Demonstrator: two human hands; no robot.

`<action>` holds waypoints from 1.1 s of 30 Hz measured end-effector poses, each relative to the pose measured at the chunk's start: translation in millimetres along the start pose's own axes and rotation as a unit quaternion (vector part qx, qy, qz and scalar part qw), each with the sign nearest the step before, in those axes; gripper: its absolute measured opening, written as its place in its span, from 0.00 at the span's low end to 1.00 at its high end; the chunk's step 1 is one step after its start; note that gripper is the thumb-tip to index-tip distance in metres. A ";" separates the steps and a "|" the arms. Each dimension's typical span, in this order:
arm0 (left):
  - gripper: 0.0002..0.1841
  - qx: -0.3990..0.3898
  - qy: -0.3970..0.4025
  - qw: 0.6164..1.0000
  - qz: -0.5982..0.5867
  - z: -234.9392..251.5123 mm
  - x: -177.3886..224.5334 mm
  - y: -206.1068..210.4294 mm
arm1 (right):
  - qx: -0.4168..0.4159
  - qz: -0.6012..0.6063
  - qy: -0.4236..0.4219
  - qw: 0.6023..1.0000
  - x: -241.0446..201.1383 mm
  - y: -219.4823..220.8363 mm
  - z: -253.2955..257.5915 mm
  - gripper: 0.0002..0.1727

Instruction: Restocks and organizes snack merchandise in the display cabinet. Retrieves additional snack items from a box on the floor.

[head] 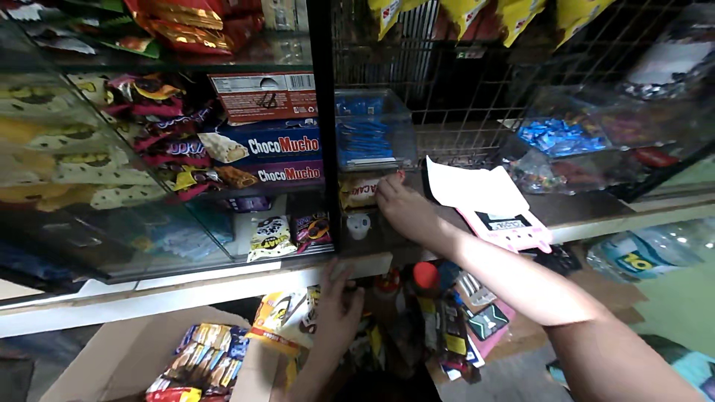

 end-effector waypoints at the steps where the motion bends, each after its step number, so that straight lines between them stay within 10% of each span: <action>1: 0.23 -0.002 -0.003 1.000 0.000 0.3 -0.2 -0.2 | -0.010 0.008 0.003 1.000 2.8 4.9 6.0 0.09; 16: 0.20 -0.028 -0.019 0.999 -0.030 14.0 3.2 0.1 | -0.244 0.172 0.220 0.929 8.6 25.2 38.2 0.14; 21: 0.19 -0.024 -0.022 0.998 -0.047 19.1 -0.3 -3.5 | 0.099 0.254 0.289 0.918 24.7 -2.2 -38.8 0.17; 24: 0.17 0.021 0.008 0.998 -0.050 17.9 -0.3 -7.3 | 0.050 0.411 0.395 0.820 22.0 37.1 -79.8 0.33; 28: 0.10 0.233 0.248 0.939 -0.047 0.8 9.5 -23.6 | 0.142 0.579 0.367 0.714 20.2 36.7 -94.1 0.17; 33: 0.13 0.211 0.389 0.895 0.052 2.3 37.6 -6.7 | 0.178 0.662 0.261 0.680 37.0 23.7 -78.2 0.21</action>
Point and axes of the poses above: each hand's wrist, its own z-axis towards the middle knuckle, its own y-axis out of the palm, x = y × z, the point moved 5 cm from there along z, towards the middle knuckle, and after that the axes turned 2 degrees about z, right-handed, at the moved point
